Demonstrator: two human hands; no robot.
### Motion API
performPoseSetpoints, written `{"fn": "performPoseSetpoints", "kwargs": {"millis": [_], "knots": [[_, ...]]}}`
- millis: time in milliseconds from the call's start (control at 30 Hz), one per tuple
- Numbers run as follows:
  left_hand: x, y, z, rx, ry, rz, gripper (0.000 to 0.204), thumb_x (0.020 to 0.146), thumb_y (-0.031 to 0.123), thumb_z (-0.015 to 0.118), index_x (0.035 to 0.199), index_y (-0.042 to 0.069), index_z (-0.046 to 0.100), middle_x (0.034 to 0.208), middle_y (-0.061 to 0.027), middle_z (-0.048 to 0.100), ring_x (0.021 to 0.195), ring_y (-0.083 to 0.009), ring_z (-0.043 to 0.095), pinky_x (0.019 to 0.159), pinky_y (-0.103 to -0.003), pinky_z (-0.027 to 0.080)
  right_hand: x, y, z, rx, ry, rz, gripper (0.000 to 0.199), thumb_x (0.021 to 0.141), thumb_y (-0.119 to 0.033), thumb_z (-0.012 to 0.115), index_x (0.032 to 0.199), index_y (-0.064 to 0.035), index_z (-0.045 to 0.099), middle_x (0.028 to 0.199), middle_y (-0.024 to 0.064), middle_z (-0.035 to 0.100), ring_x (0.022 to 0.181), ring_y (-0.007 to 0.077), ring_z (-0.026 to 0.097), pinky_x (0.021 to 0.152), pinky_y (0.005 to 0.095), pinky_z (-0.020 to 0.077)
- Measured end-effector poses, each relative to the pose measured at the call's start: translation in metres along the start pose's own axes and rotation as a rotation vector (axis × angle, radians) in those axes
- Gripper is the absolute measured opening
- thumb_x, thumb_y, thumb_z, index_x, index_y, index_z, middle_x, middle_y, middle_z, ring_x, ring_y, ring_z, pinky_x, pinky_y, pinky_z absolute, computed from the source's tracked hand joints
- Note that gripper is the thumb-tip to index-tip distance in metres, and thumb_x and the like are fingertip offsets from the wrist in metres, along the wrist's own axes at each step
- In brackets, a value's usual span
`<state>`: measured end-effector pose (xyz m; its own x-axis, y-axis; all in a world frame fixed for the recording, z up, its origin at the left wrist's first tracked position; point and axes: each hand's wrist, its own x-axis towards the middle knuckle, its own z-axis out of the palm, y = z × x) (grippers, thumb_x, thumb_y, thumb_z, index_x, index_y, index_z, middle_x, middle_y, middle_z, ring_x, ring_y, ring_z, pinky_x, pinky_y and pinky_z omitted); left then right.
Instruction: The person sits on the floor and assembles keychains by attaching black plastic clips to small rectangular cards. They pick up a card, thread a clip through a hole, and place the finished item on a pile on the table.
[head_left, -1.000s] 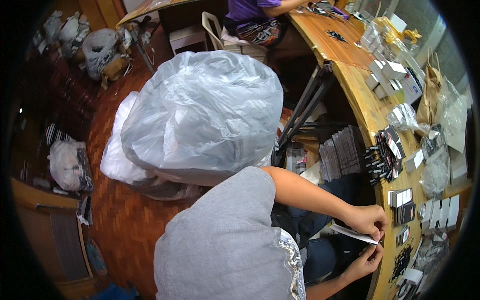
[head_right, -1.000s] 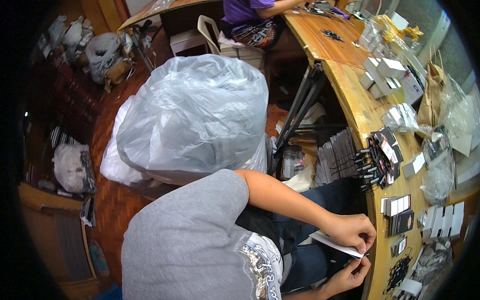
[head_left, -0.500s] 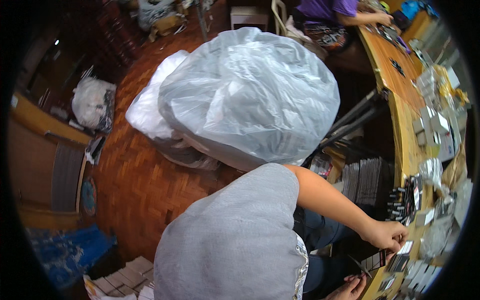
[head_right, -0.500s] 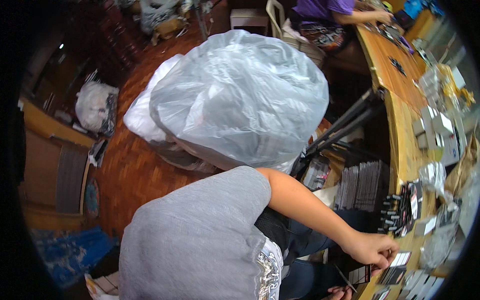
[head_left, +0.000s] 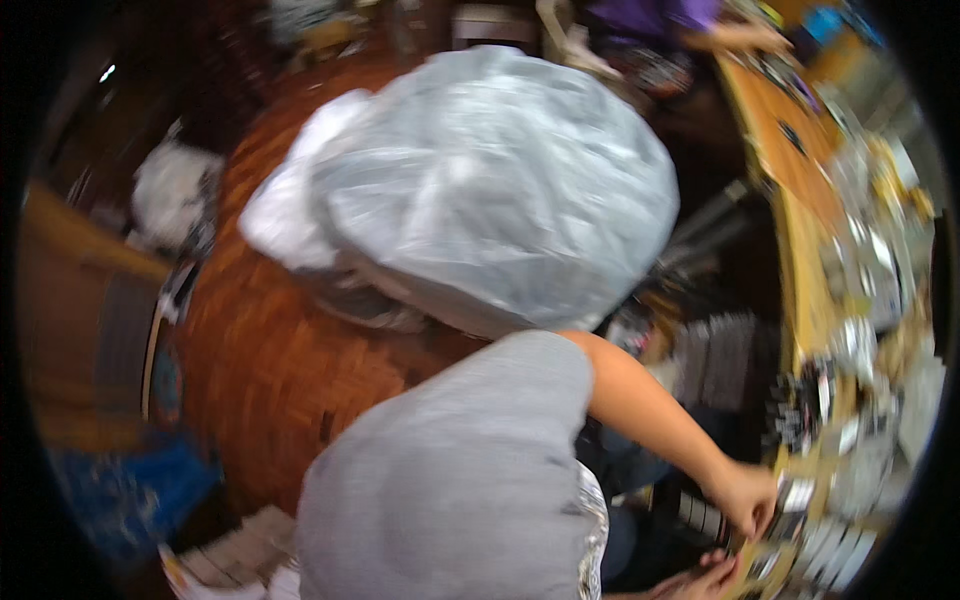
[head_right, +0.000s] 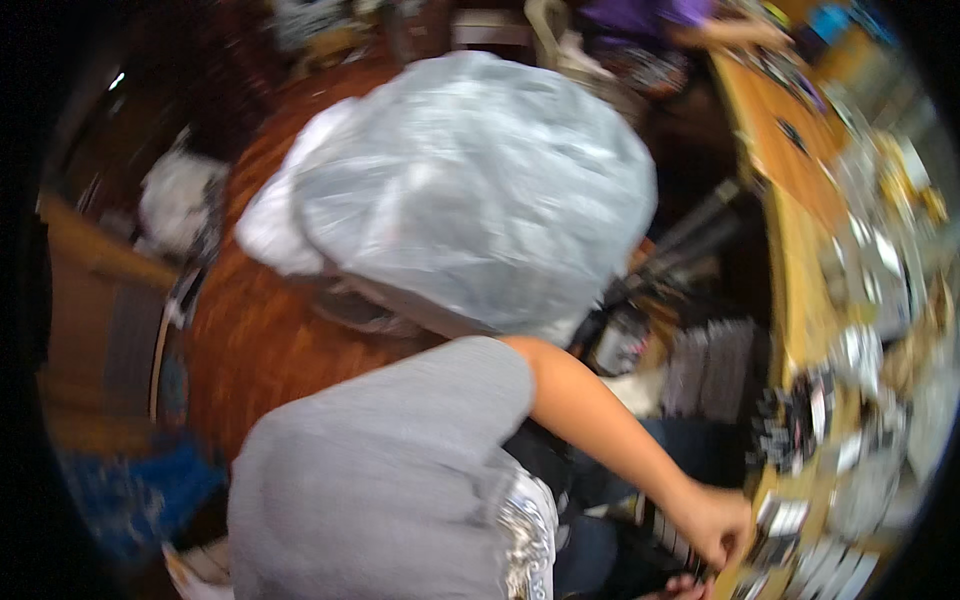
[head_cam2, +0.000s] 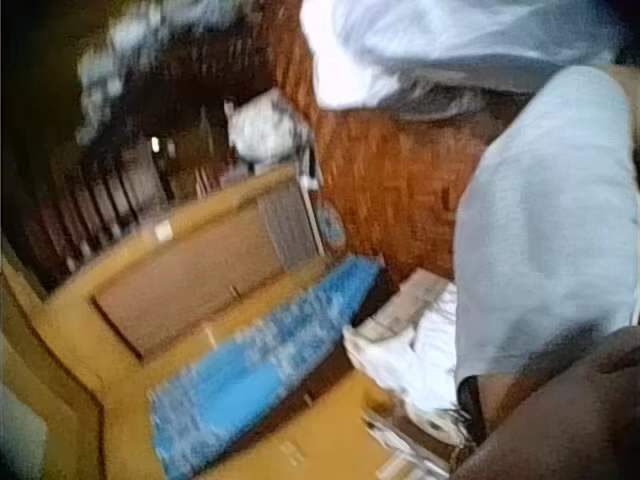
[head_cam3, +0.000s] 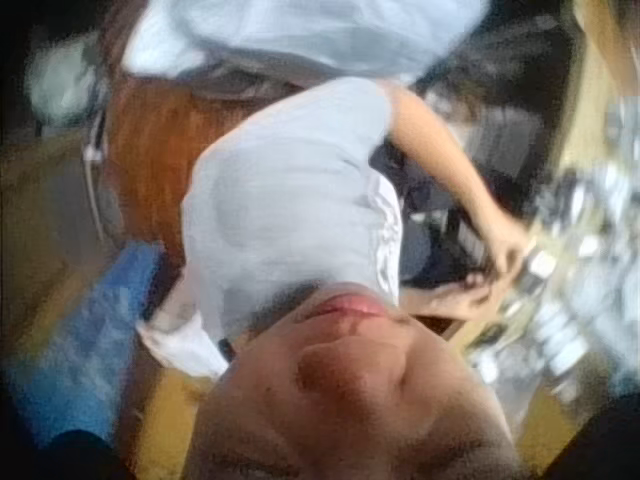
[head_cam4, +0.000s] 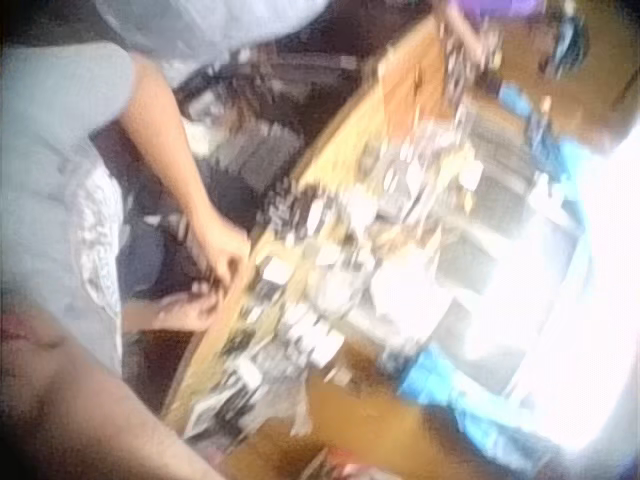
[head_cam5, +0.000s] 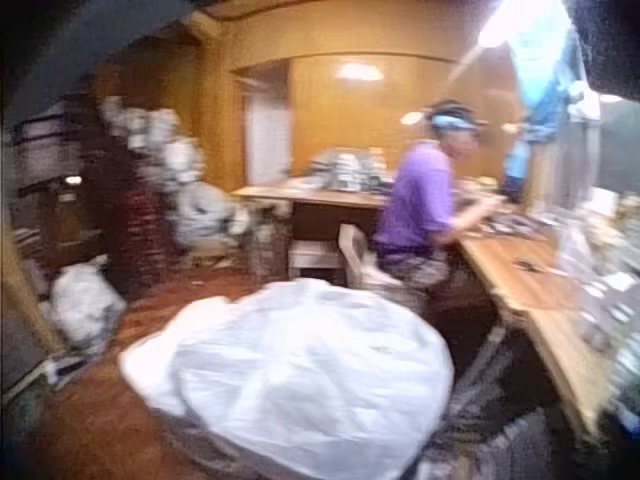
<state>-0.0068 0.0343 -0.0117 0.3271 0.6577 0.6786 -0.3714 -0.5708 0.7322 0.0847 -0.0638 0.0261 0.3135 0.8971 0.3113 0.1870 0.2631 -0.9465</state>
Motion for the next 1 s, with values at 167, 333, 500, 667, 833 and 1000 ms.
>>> {"fn": "performPoseSetpoints", "kwargs": {"millis": [167, 333, 500, 667, 833, 1000], "knots": [[-0.004, 0.045, -0.029, 0.058, 0.033, -0.277, 0.011, 0.068, 0.009, 0.059, 0.077, 0.004, 0.063, 0.071, -0.0068, 0.06, 0.063, -0.0108, 0.057, 0.055, -0.023, 0.045, 0.022, 0.032, -0.013, 0.3, -0.097, 0.12, 0.018, 0.081, -0.01, 0.048, 0.095, -0.0003, 0.044, 0.077, 0.0073, 0.051, 0.059, 0.011, 0.053, 0.048, 0.0182, 0.0444], [0.005, 0.048, -0.027, -0.061, -0.087, -0.482, 0.016, 0.072, 0.006, 0.058, 0.086, 0.0, 0.06, 0.081, -0.0043, 0.057, 0.075, -0.011, 0.054, 0.066, -0.021, 0.043, 0.021, 0.036, -0.016, 0.679, -0.162, 0.208, 0.018, 0.08, -0.015, 0.051, 0.091, -0.0009, 0.046, 0.068, 0.0103, 0.056, 0.055, 0.0131, 0.053, 0.048, 0.021, 0.0427], [0.011, 0.053, -0.013, -0.256, -0.079, -0.626, 0.023, 0.069, 0.002, 0.061, 0.091, 0.0, 0.051, 0.076, -0.002, 0.054, 0.07, -0.007, 0.053, 0.066, -0.02, 0.045, 0.016, 0.032, -0.024, 0.793, -0.174, 0.188, 0.019, 0.081, -0.016, 0.05, 0.089, -0.0003, 0.046, 0.068, 0.0115, 0.056, 0.054, 0.0149, 0.053, 0.052, 0.0219, 0.0436], [0.016, 0.05, 0.002, -0.221, -0.156, -0.621, 0.025, 0.067, 0.0, 0.062, 0.088, 0.001, 0.049, 0.073, -0.0014, 0.053, 0.067, -0.0057, 0.052, 0.063, -0.019, 0.043, 0.013, 0.03, -0.034, 0.795, -0.154, 0.154, 0.017, 0.081, -0.015, 0.05, 0.089, -0.0008, 0.046, 0.069, 0.0116, 0.056, 0.055, 0.0157, 0.054, 0.052, 0.0221, 0.0443], [0.017, 0.053, 0.01, -0.186, -0.198, -0.607, 0.025, 0.067, 0.001, 0.063, 0.087, 0.001, 0.049, 0.071, -0.0014, 0.053, 0.066, -0.0053, 0.052, 0.062, -0.018, 0.042, 0.009, 0.025, -0.039, 0.712, -0.102, 0.075, 0.016, 0.08, -0.013, 0.051, 0.088, -0.0002, 0.047, 0.069, 0.0114, 0.056, 0.056, 0.0154, 0.054, 0.053, 0.0226, 0.0447], [0.015, 0.053, 0.013, -0.154, -0.224, -0.581, 0.02, 0.068, 0.0, 0.06, 0.085, 0.0, 0.049, 0.067, -0.0006, 0.054, 0.061, -0.0038, 0.05, 0.058, -0.017, 0.041, 0.002, 0.021, -0.039, 0.457, 0.0, -0.051, 0.012, 0.08, -0.008, 0.051, 0.087, 0.0008, 0.048, 0.069, 0.0105, 0.056, 0.057, 0.0133, 0.054, 0.054, 0.0215, 0.0444]]}}
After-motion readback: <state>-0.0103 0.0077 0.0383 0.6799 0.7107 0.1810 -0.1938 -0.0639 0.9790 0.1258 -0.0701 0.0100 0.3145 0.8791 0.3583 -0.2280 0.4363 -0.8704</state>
